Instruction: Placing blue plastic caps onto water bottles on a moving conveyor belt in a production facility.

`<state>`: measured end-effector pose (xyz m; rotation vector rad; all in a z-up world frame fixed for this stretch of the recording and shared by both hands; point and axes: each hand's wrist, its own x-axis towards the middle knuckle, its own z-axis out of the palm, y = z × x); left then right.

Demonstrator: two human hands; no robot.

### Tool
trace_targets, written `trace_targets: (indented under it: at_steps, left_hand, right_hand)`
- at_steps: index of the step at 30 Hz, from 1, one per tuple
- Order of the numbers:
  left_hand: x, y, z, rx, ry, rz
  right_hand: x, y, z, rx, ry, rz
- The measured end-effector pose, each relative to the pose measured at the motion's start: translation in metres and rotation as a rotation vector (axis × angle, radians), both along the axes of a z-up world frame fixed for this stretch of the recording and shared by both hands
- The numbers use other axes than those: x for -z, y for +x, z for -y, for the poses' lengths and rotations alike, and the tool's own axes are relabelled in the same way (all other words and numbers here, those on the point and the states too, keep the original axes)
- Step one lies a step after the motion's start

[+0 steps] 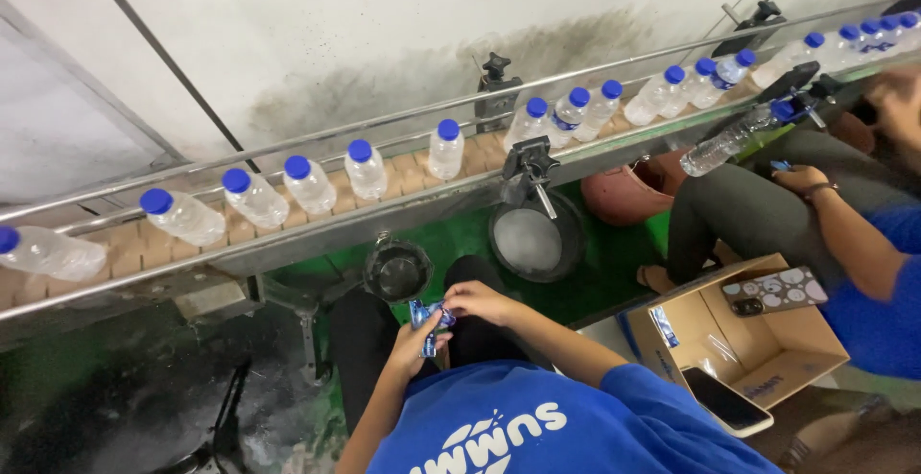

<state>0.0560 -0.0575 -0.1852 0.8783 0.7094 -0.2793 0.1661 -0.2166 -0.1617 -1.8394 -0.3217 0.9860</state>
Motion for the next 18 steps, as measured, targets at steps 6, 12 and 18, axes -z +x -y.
trace_targets:
  at_steps: [6, 12, 18]
  left_hand:
    - [0.028, 0.001, 0.0, 0.065, 0.151, 0.023]
    - [0.033, 0.003, 0.0, 0.232, 0.334, 0.042]
    - [0.028, 0.002, 0.001, 0.291, 0.334, 0.04]
  right_hand:
    - [-0.008, 0.016, -0.003, 0.586, 0.442, -0.755]
    - [-0.173, 0.078, -0.037, -0.056, 0.366, 0.351]
    - [-0.27, 0.142, -0.091, -0.237, 0.159, 1.14]
